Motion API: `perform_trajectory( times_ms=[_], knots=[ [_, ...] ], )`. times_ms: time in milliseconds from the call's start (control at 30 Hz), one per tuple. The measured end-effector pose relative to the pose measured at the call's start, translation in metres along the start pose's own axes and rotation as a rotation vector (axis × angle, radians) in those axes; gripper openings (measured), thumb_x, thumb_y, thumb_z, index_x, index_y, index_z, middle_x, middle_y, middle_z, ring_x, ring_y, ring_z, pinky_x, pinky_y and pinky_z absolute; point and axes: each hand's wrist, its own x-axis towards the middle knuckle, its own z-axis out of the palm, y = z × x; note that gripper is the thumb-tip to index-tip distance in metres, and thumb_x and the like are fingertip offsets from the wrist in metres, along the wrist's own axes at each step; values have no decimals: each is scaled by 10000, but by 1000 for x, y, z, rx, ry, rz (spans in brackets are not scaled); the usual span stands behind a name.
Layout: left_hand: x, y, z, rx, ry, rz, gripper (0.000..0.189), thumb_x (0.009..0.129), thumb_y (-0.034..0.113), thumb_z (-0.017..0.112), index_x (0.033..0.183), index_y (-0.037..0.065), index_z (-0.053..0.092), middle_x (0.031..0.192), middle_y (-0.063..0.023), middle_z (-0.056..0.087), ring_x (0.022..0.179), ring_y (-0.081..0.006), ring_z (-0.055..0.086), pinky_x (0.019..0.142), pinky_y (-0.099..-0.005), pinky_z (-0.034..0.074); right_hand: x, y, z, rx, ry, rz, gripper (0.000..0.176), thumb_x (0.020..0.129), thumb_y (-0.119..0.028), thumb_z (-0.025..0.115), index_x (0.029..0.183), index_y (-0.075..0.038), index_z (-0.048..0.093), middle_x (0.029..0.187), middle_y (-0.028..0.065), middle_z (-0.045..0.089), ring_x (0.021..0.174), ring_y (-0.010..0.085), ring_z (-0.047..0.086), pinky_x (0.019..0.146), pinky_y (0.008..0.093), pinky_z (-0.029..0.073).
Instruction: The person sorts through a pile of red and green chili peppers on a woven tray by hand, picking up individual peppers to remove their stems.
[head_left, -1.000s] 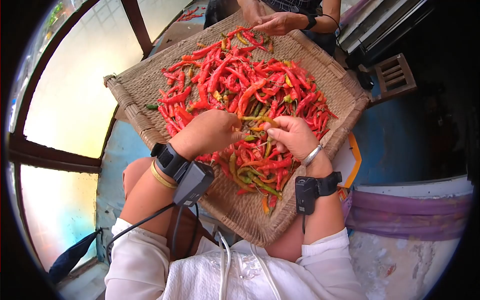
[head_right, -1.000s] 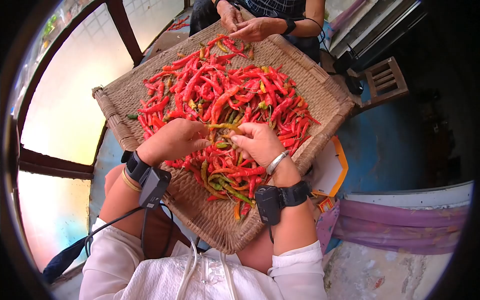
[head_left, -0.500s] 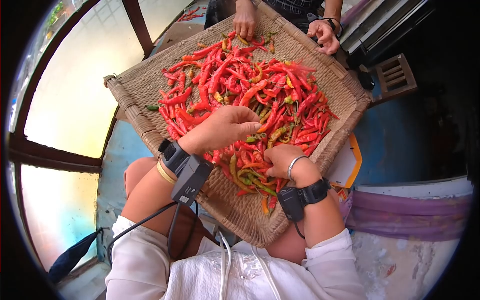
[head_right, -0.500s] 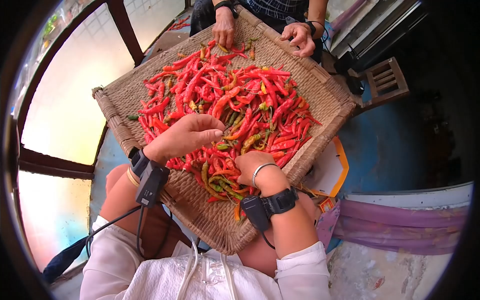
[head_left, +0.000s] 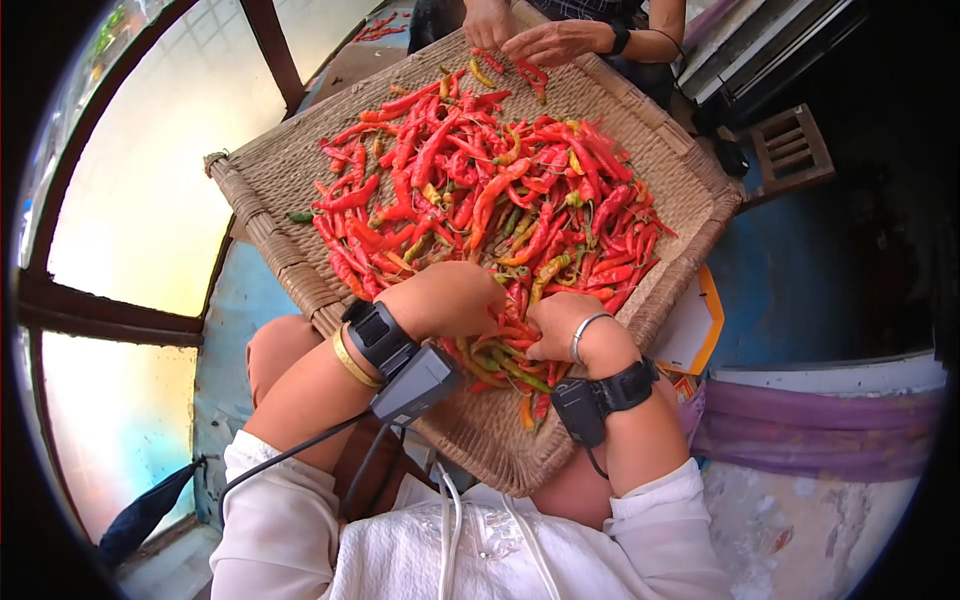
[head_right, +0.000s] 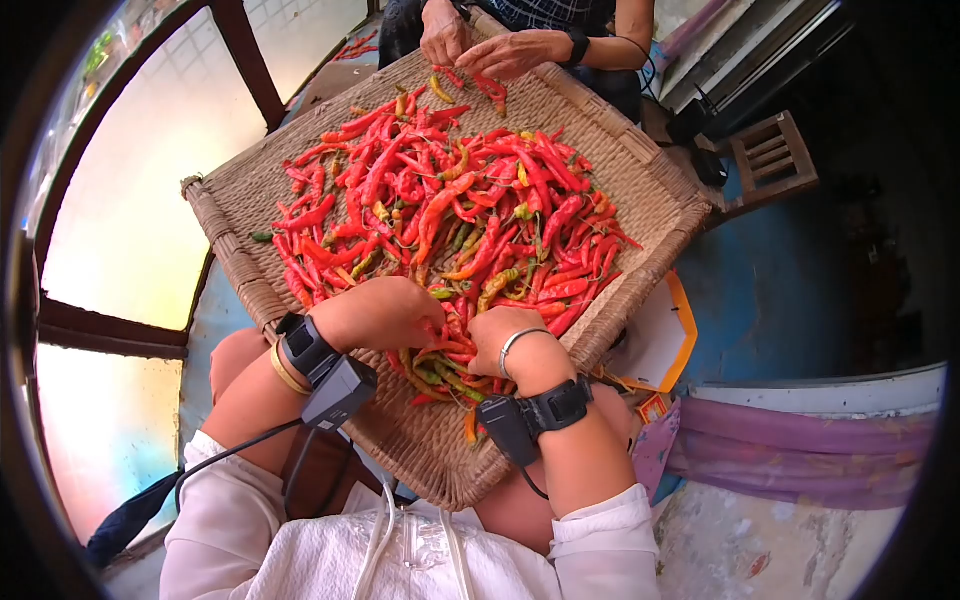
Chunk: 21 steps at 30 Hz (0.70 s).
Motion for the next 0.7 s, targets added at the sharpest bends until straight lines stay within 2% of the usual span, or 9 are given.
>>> perform_trajectory(
  times_ms=[200, 300, 367, 400, 433, 533, 567, 633, 700],
  knots=[
    [3, 3, 12, 77, -79, 20, 161, 696, 211, 588, 767, 71, 621, 684, -117, 597, 686, -298, 583, 621, -397, 453, -4, 28, -5, 193, 283, -133, 180, 704, -174, 548, 849, -93, 617, 843, 159, 606, 823, 348, 562, 717, 417, 455],
    [5, 8, 13, 99, -81, -17, 162, 691, 213, 589, 759, 70, 622, 675, -123, 592, 674, -302, 583, 612, -399, 453, -10, 37, -15, 906, 472, -159, 167, 735, -114, 593, 883, -36, 598, 662, 83, 575, 660, 153, 595, 564, 307, 467],
    [6, 8, 16, 138, -53, -2, 161, 688, 211, 588, 756, 69, 620, 670, -126, 589, 673, -299, 586, 613, -401, 457, -4, 28, -19, 1513, 788, -318, 250, 738, -95, 621, 972, -19, 578, 624, 30, 534, 643, 66, 562, 523, 252, 446],
    [7, 8, 18, 137, -54, -3, 161, 688, 211, 588, 756, 69, 620, 670, -126, 589, 673, -299, 586, 613, -401, 457, 0, 28, -18, 1584, 834, -345, 317, 735, -110, 630, 1036, -35, 562, 706, 60, 580, 639, 105, 579, 549, 267, 461],
    [8, 7, 20, 177, -49, -10, 162, 687, 211, 588, 753, 66, 619, 668, -129, 588, 670, -299, 587, 611, -399, 459, 3, 30, -16, 1584, 831, -346, 317, 735, -110, 630, 1036, -35, 562, 706, 60, 580, 639, 105, 579, 549, 267, 461],
    [9, 9, 21, 214, -48, -24, 165, 691, 208, 578, 743, 55, 612, 663, -133, 587, 662, -303, 586, 601, -396, 459, 4, 31, -11, 526, 712, -60, 306, 736, -184, 633, 1018, -79, 582, 876, 125, 620, 758, 267, 601, 687, 364, 481],
    [9, 10, 19, 216, -50, -28, 168, 697, 206, 568, 736, 47, 606, 661, -134, 587, 657, -306, 584, 593, -396, 457, 4, 30, -7, 524, 711, -61, 306, 736, -184, 633, 1018, -79, 582, 876, 125, 620, 758, 267, 601, 687, 364, 481],
    [3, 7, 9, 128, -31, 28, 161, 702, 193, 567, 737, 40, 603, 656, -132, 587, 645, -301, 583, 583, -384, 454, 5, 26, -1, 182, 359, 59, 279, 735, -220, 630, 979, -90, 599, 847, 126, 625, 835, 294, 589, 737, 393, 461],
    [-2, 4, -4, 38, -12, 90, 155, 707, 180, 566, 737, 32, 600, 651, -130, 586, 634, -296, 583, 573, -373, 452, 5, 25, -3, 175, 375, 114, 261, 708, -215, 648, 923, -74, 607, 842, 119, 630, 822, 293, 590, 722, 385, 458]
  ],
)
